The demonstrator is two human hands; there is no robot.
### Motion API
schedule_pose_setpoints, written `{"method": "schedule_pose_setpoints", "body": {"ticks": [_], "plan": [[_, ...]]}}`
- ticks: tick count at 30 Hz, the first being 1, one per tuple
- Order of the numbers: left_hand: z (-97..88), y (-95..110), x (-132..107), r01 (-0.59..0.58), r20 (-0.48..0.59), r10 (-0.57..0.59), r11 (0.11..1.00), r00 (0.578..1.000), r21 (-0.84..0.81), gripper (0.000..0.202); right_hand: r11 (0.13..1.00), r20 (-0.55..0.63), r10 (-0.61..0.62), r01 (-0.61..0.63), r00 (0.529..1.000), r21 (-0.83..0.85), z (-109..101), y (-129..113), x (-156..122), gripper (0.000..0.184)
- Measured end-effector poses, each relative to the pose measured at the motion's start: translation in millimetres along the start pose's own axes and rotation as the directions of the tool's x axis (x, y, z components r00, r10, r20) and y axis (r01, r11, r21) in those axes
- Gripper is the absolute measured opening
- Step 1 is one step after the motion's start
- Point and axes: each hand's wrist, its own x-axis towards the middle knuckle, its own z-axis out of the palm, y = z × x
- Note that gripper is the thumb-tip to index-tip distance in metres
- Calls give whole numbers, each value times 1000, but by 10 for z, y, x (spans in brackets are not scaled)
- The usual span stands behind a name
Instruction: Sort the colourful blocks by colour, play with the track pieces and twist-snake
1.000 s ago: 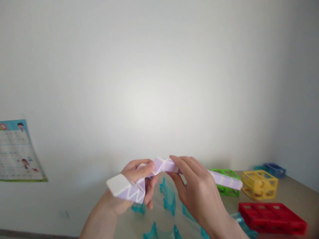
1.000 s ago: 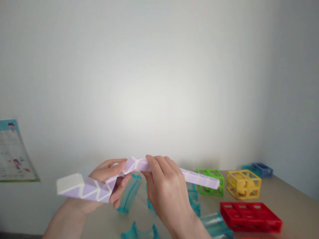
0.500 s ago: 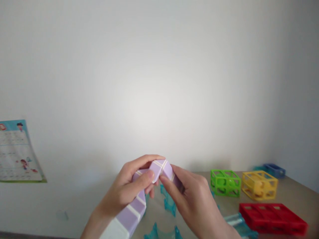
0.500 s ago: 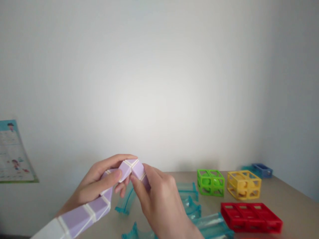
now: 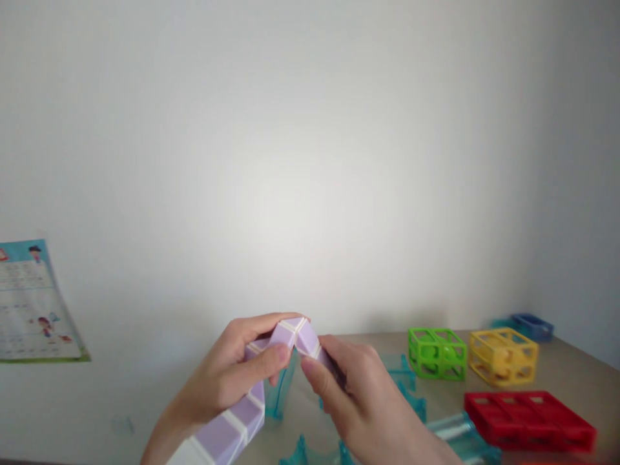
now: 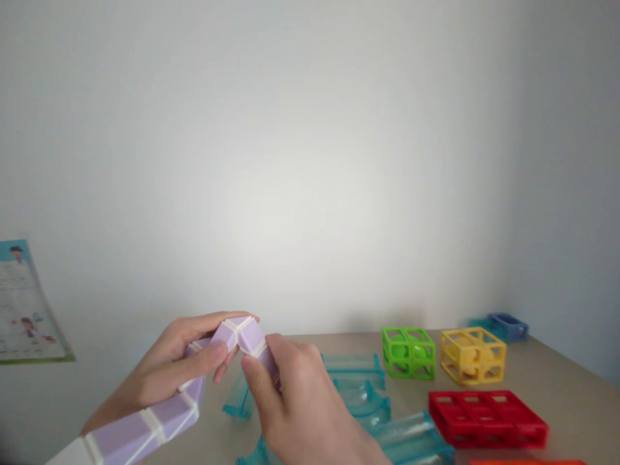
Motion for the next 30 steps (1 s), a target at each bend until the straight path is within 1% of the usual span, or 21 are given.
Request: {"method": "schedule_pose_setpoints", "body": {"ticks": [2,3,5,7,8,10,12,14,17,19,21,22,24,26,27,29,30], "plan": [[31,-4,-7,1,-32,-2,1000,999,-29,46,1000,2,-11,11,1000,26,20,2,5,32],[57,2,-7,16,-49,-18,999,999,-45,46,999,-23,-21,21,1000,27,34,5,8,32],[123,28,5,45,-71,-49,997,996,-59,48,1000,-115,-25,26,993,4,67,18,13,31],[189,61,25,49,-97,-51,998,994,-27,49,1000,-203,-8,3,979,-21,88,32,16,30],[215,74,35,41,-116,-40,999,992,3,49,1000,-215,5,-10,977,-23,91,36,17,29],[247,86,51,26,-138,-19,998,990,51,48,999,-197,16,-22,980,-26,85,39,19,29],[262,78,59,16,-133,-7,998,991,64,45,997,-208,-4,-11,978,-70,80,39,21,30],[284,59,58,3,-120,4,998,993,60,43,986,-292,-51,2,955,-166,98,49,21,29],[364,36,49,17,-116,-7,997,993,80,40,947,-411,-140,0,901,-322,172,101,20,26],[433,32,51,39,-138,-24,993,990,108,37,917,-441,-180,-12,879,-398,220,143,24,25],[478,30,67,57,-167,-40,993,985,99,35,904,-453,-188,-27,872,-427,229,160,32,25],[484,27,81,67,-169,-55,995,984,67,35,911,-445,-171,-30,879,-410,213,153,38,25],[460,15,113,79,-168,-84,996,982,-35,37,951,-384,-101,-25,918,-309,147,108,52,23],[405,-6,143,74,-170,-95,989,981,-126,40,991,-263,-16,-19,965,-131,64,40,64,22],[378,-17,153,69,-173,-95,986,980,-155,41,999,-197,19,-25,980,-30,31,9,69,24],[349,-35,162,63,-176,-98,979,979,-193,42,985,-103,87,-71,991,155,-1,-31,71,27],[355,-39,161,65,-176,-103,975,979,-211,42,972,-83,113,-92,990,216,3,-37,69,27]]}}
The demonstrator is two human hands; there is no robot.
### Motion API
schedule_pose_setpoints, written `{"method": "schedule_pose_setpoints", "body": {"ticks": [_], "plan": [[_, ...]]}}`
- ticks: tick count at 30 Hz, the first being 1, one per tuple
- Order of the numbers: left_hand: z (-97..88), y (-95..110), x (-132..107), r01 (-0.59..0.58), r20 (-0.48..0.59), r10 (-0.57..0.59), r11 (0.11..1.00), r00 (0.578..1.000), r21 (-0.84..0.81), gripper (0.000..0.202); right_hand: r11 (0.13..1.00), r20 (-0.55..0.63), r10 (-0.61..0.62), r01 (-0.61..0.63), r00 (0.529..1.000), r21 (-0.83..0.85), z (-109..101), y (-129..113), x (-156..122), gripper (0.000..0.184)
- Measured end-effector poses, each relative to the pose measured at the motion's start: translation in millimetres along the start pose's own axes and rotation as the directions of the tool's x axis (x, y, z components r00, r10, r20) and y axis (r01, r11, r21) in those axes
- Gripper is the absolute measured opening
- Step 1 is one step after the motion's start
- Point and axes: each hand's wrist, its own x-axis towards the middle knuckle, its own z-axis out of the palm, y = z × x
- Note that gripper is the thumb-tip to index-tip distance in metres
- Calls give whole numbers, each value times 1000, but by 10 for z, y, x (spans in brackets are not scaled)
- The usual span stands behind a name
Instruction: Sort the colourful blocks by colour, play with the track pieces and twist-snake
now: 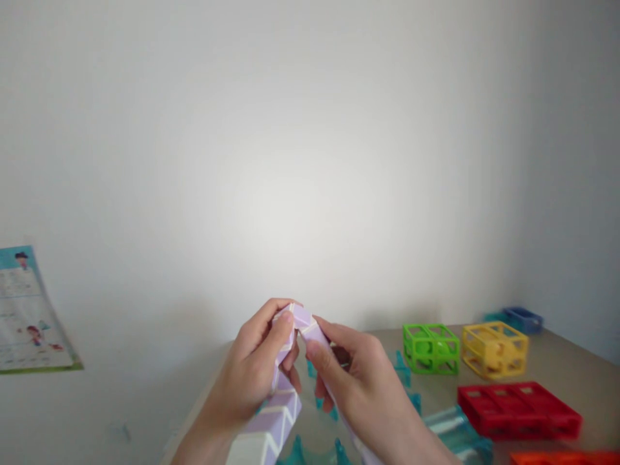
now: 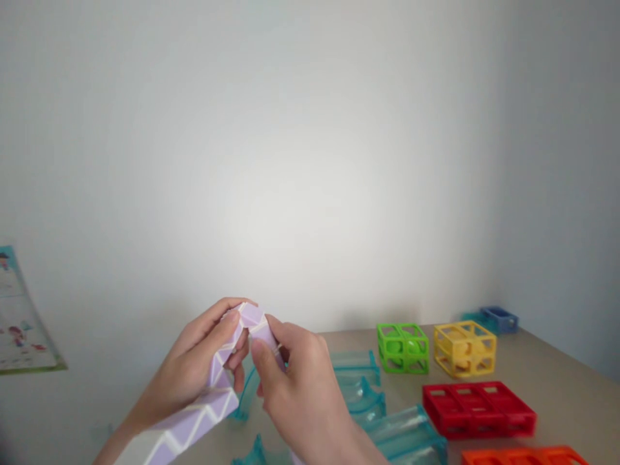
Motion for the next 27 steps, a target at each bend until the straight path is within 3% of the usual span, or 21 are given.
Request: {"method": "schedule_pose_setpoints", "body": {"ticks": [2,7,10,15,19,27], "plan": [[49,-11,-18,7,-19,-8,999,1000,-47,40,1000,-45,6,-4,999,27,32,23,-9,24],[223,-49,-54,-25,-97,9,986,995,-167,35,981,-254,-153,116,955,-155,101,111,-21,14],[221,-62,-31,-27,-84,9,976,996,-215,35,984,-243,-140,108,960,-139,93,105,-9,14],[133,-35,1,-95,-141,67,975,988,-202,36,999,-147,20,-14,989,44,92,70,4,28],[109,-3,-18,-124,-166,102,984,981,-129,36,998,-133,69,-69,989,2,111,89,-6,42],[83,29,-38,-161,-129,148,982,980,-96,33,994,-102,108,-103,989,46,52,63,18,44]]}}
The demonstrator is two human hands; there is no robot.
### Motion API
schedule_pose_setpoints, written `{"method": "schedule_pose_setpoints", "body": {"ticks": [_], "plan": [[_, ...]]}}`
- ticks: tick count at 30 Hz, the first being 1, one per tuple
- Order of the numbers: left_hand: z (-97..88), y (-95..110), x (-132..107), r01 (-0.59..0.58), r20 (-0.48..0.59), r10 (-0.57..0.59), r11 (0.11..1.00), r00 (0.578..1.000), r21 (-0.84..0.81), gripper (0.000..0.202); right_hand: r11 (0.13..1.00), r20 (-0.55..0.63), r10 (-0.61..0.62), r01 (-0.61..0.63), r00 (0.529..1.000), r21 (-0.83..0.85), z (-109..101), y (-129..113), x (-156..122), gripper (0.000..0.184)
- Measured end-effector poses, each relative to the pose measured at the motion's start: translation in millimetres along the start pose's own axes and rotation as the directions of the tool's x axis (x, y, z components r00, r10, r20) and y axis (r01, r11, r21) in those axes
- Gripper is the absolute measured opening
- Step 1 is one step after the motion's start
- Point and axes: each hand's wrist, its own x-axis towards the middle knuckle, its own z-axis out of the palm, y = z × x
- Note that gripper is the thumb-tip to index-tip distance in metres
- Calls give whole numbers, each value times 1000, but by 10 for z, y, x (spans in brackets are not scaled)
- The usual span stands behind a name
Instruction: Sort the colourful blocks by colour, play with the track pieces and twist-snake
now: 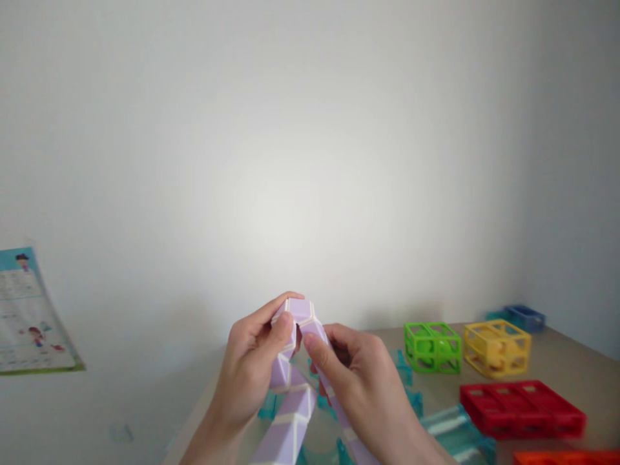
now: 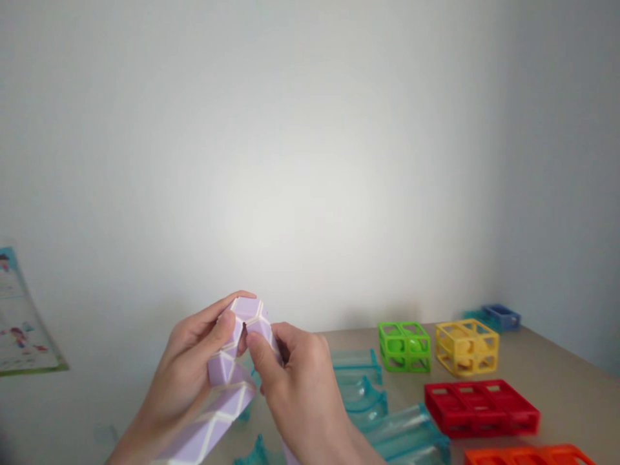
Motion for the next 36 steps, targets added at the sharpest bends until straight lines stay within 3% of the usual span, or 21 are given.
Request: {"method": "schedule_pose_setpoints", "body": {"ticks": [6,11,14,17,19,21,25,32,36], "plan": [[-71,30,-17,-24,22,20,983,1000,183,35,986,13,-37,38,999,-160,-9,-20,-15,46],[-208,59,-13,-154,123,113,899,986,410,32,958,35,-73,80,997,-277,16,-13,-8,44],[-320,91,-15,-223,182,157,870,971,439,28,993,184,-21,43,983,-114,-31,-50,8,37],[-432,94,-18,-260,214,192,895,958,363,28,983,433,18,-94,901,156,-101,-88,17,40],[-471,88,-14,-278,251,201,905,947,322,28,960,496,50,-178,867,215,-126,-94,20,45],[-468,93,-6,-303,288,205,884,935,355,27,965,457,88,-190,885,181,-128,-87,22,46],[-396,128,2,-350,314,216,809,925,472,26,993,333,75,-101,940,61,-118,-71,30,42],[-348,137,-39,-402,285,291,761,913,509,26,996,367,91,-82,926,-42,-143,-41,32,44],[-328,153,-32,-355,199,295,802,935,479,24,999,344,25,-32,939,16,-127,-47,6,38]]}}
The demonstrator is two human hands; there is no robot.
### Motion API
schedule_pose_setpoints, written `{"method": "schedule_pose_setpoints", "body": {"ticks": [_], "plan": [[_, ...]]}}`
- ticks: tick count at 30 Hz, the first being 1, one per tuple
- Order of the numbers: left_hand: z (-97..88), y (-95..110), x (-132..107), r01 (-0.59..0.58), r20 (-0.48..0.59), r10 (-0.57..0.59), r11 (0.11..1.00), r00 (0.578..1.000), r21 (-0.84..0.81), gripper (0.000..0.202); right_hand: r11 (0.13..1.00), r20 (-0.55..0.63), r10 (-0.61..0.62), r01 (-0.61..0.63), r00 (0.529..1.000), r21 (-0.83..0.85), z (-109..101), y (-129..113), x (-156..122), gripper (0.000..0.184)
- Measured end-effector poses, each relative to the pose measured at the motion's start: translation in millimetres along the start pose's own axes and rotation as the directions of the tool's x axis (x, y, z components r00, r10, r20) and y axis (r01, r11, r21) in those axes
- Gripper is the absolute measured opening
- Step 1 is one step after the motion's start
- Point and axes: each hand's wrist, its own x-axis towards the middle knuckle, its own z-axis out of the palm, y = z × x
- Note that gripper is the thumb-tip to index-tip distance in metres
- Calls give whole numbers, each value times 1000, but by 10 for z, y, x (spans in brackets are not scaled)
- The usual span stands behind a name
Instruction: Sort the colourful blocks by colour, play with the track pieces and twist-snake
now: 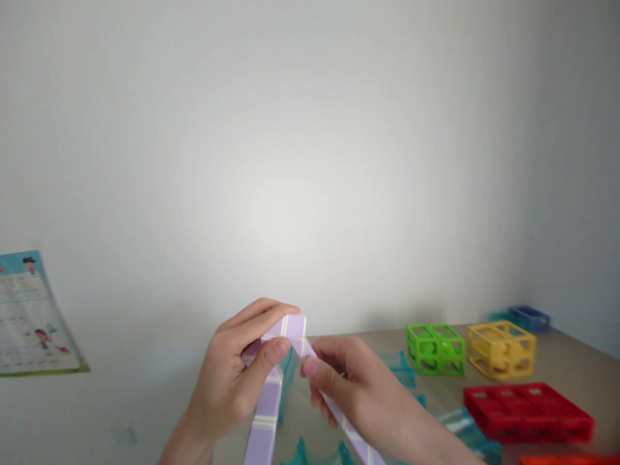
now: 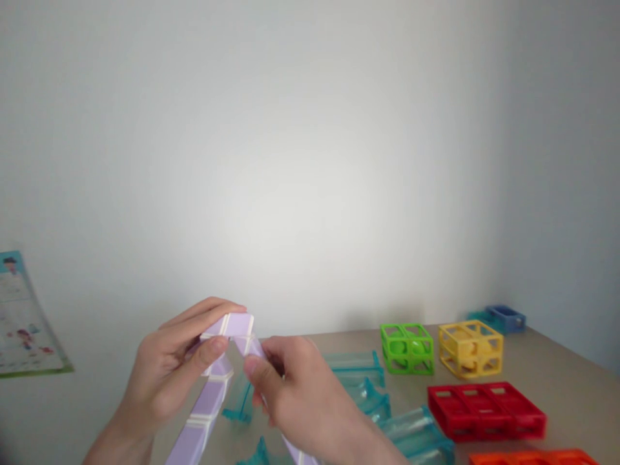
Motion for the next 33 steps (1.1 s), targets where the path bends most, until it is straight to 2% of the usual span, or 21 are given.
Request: {"method": "schedule_pose_setpoints", "body": {"ticks": [7,11,15,19,22,25,28,30,33], "plan": [[-21,18,20,43,-18,-46,992,999,-121,24,976,-90,-114,95,989,-196,29,-6,-30,34],[-48,32,0,56,-1,-57,987,998,-153,24,949,-85,-188,158,979,-272,13,6,-65,30],[-33,12,-2,62,-29,-66,989,997,-132,24,906,-77,-273,229,959,-357,10,1,-97,18],[20,-22,18,89,-52,-97,984,994,-152,27,880,-101,-280,212,955,-425,35,54,-87,18],[40,-49,23,227,19,-230,941,973,-251,33,851,-112,-326,239,939,-468,40,123,-60,12],[46,-94,15,403,161,-370,823,915,-401,39,816,-101,-380,282,919,-504,25,176,-38,10],[53,-126,20,456,234,-392,774,890,-440,37,810,-76,-370,281,926,-515,-1,208,-25,11],[56,-118,36,438,211,-384,796,899,-418,34,815,-53,-338,264,940,-515,-27,222,-20,10],[63,-67,60,376,96,-368,844,925,-382,34,820,-39,-285,223,958,-527,-73,234,-23,13]]}}
